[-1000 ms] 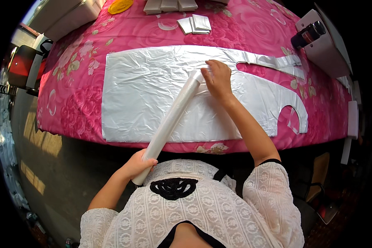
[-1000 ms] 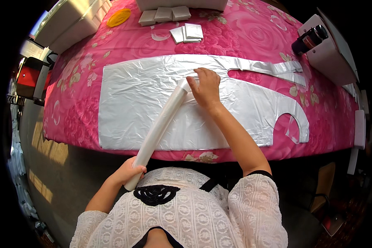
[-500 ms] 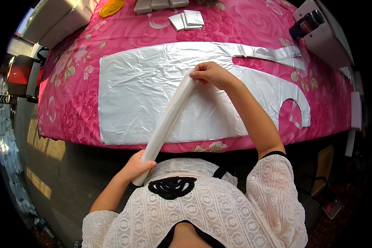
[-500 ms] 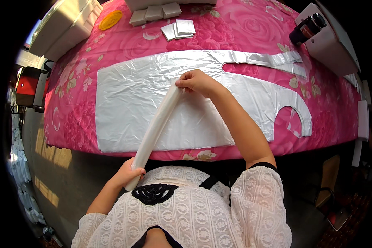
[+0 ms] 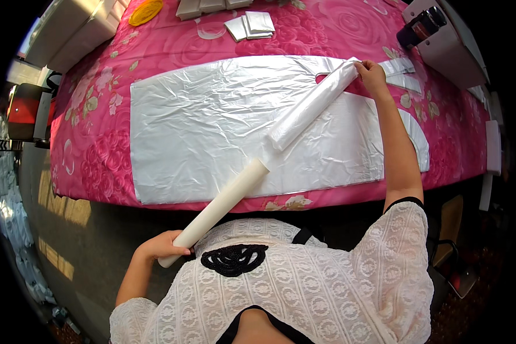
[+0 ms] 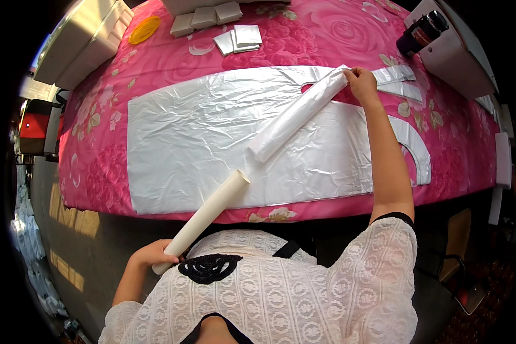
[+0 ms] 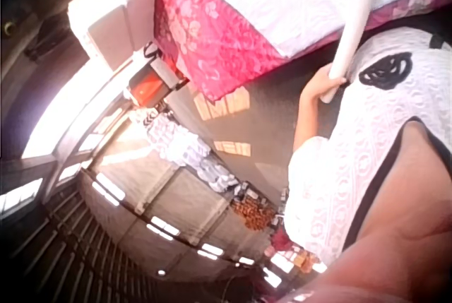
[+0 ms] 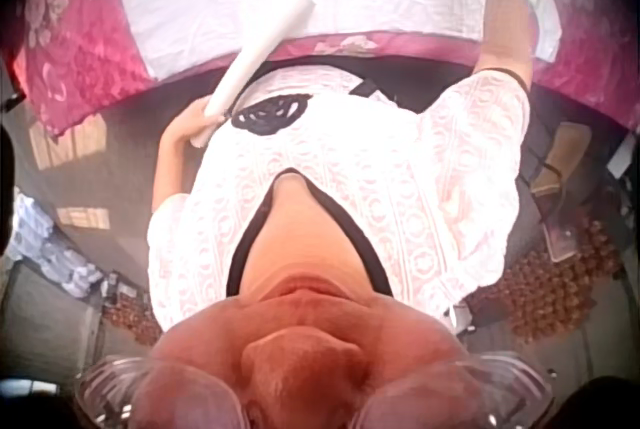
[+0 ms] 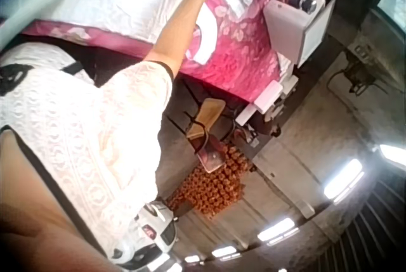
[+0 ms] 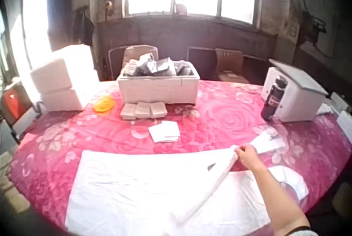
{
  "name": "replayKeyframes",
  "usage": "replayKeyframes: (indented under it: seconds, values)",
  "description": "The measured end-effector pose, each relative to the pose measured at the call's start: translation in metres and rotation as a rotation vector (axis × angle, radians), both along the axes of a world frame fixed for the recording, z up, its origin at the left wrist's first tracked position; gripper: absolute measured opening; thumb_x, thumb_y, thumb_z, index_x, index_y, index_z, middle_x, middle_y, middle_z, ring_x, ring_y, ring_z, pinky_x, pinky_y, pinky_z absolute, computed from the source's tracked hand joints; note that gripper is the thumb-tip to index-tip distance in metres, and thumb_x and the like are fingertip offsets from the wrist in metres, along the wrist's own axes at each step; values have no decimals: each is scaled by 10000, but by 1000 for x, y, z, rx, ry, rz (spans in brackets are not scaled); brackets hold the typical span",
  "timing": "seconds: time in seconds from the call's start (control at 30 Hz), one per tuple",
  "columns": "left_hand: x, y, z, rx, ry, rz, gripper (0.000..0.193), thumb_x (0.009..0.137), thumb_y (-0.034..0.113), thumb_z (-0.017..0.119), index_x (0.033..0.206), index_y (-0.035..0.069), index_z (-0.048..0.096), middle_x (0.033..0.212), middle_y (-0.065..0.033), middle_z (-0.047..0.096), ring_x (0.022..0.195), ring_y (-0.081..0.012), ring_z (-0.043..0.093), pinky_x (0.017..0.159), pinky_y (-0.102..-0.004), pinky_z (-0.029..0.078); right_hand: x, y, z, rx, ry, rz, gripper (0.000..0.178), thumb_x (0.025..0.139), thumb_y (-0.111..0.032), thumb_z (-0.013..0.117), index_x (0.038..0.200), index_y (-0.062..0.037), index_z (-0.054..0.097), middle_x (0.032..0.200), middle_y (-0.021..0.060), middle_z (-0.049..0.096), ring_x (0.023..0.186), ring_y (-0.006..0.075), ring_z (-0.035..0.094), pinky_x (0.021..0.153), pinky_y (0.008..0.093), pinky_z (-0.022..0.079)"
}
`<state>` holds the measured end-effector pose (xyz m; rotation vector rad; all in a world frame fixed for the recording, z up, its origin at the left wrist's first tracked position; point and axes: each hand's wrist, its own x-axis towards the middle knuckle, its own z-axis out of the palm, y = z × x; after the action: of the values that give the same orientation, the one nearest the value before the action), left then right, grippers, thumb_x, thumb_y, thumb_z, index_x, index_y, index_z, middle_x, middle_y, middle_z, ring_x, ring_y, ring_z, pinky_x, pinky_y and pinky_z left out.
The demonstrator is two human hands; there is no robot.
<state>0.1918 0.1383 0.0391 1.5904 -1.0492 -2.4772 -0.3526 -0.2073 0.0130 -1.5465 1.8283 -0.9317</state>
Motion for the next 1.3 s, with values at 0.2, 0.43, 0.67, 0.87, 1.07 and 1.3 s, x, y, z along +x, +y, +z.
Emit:
replayKeyframes:
  seconds: [0.2, 0.43, 0.67, 0.87, 1.07, 1.3]
  values:
    - [-4, -54, 28, -223, -114, -373, 434, 667, 268, 758, 991, 29, 598, 902, -67, 631, 856, -146, 574, 776, -288, 440, 26, 6, 3, -3, -125, 143, 200, 832, -194, 607, 818, 5, 623, 641, -4, 571, 556, 60, 478, 521, 215, 379]
    - [-89, -151, 61, -1264, -531, -556, 428, 619, 236, 738, 983, 59, 599, 901, -118, 612, 864, -295, 585, 751, -369, 471, 135, 23, 6, 137, -198, 343, 209, 839, -187, 601, 895, 13, 621, 725, 32, 598, 635, 95, 533, 613, 240, 442]
    - [-130, -142, 3, -1786, 24, -593, 489, 691, 292, 699, 1050, -9, 557, 1076, -143, 569, 1010, -315, 540, 896, -393, 429, 168, 19, 12, 160, -70, 489, 209, 827, -195, 598, 907, -8, 642, 734, 56, 611, 672, 111, 543, 643, 264, 442]
    - [-148, -119, -19, -1623, -107, -903, 827, 777, 559, 473, 1291, -74, 338, 1397, -217, 276, 1331, -327, 209, 1096, -451, 102, 167, 11, 16, 181, -2, 390, 202, 810, -181, 599, 902, -4, 636, 813, 80, 626, 710, 171, 571, 676, 296, 455]
    - [-149, -111, -22, -1633, -137, -914, 819, 765, 560, 470, 1321, -23, 324, 1406, -206, 260, 1336, -314, 197, 1099, -462, 102, 186, 85, 48, -146, 134, 452, 242, 798, -191, 606, 991, -45, 611, 993, 131, 570, 905, 275, 551, 794, 358, 442]
    - [-150, -106, -26, -1668, -191, -935, 779, 778, 582, 440, 1343, 56, 330, 1419, -192, 246, 1333, -312, 211, 1088, -457, 128, 179, 202, 35, -213, 482, 758, 518, 716, -64, 616, 1219, -83, 495, 1047, 119, 542, 947, 282, 526, 802, 365, 440]
